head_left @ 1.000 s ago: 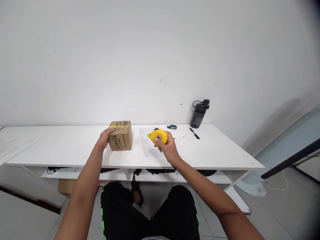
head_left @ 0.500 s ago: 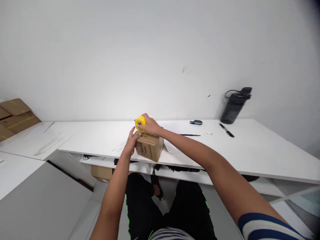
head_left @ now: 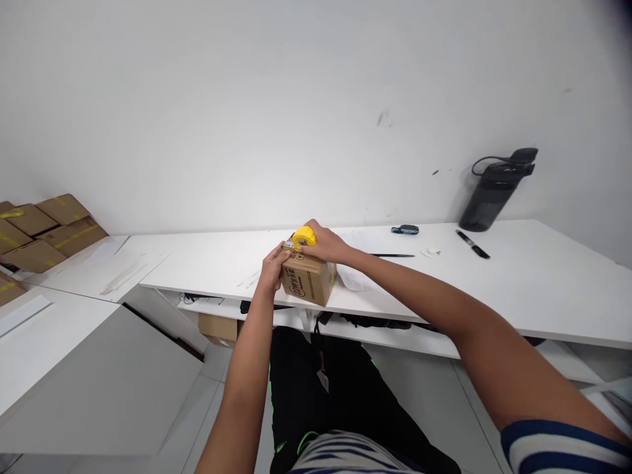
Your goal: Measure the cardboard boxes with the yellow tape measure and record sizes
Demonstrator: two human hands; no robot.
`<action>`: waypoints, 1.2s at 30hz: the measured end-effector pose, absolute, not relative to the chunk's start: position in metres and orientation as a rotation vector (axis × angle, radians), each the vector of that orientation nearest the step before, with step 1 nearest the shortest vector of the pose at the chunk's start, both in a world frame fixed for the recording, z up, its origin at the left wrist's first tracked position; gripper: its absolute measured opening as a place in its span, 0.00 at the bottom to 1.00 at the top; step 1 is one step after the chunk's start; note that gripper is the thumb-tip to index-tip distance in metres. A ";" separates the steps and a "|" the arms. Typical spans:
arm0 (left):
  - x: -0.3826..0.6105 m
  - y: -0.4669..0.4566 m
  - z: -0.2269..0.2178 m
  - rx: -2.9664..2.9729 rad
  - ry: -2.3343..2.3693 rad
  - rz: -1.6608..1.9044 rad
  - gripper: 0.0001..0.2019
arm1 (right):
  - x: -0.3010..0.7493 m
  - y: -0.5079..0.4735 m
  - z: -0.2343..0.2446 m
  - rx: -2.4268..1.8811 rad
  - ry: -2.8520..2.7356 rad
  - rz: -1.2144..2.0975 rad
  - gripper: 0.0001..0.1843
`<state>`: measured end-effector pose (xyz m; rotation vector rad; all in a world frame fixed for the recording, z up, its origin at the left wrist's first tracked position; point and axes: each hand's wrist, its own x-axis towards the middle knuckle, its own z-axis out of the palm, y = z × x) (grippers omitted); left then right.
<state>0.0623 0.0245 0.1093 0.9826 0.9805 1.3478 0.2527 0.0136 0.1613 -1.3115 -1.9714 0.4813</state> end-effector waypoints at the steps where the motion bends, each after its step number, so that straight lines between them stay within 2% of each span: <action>1: 0.063 0.024 0.109 0.982 0.985 1.352 0.32 | 0.262 0.006 0.160 -1.309 -1.958 0.498 0.24; 10: 0.064 0.029 0.107 1.006 0.993 1.371 0.32 | 0.324 -0.043 0.128 -1.245 -1.782 0.543 0.25; 22: 0.063 0.026 0.107 1.072 0.968 1.351 0.30 | 0.322 -0.032 0.122 -1.122 -1.743 0.675 0.25; 36: 0.064 0.028 0.106 1.092 0.978 1.324 0.32 | 0.322 -0.026 0.117 -1.062 -1.690 0.655 0.26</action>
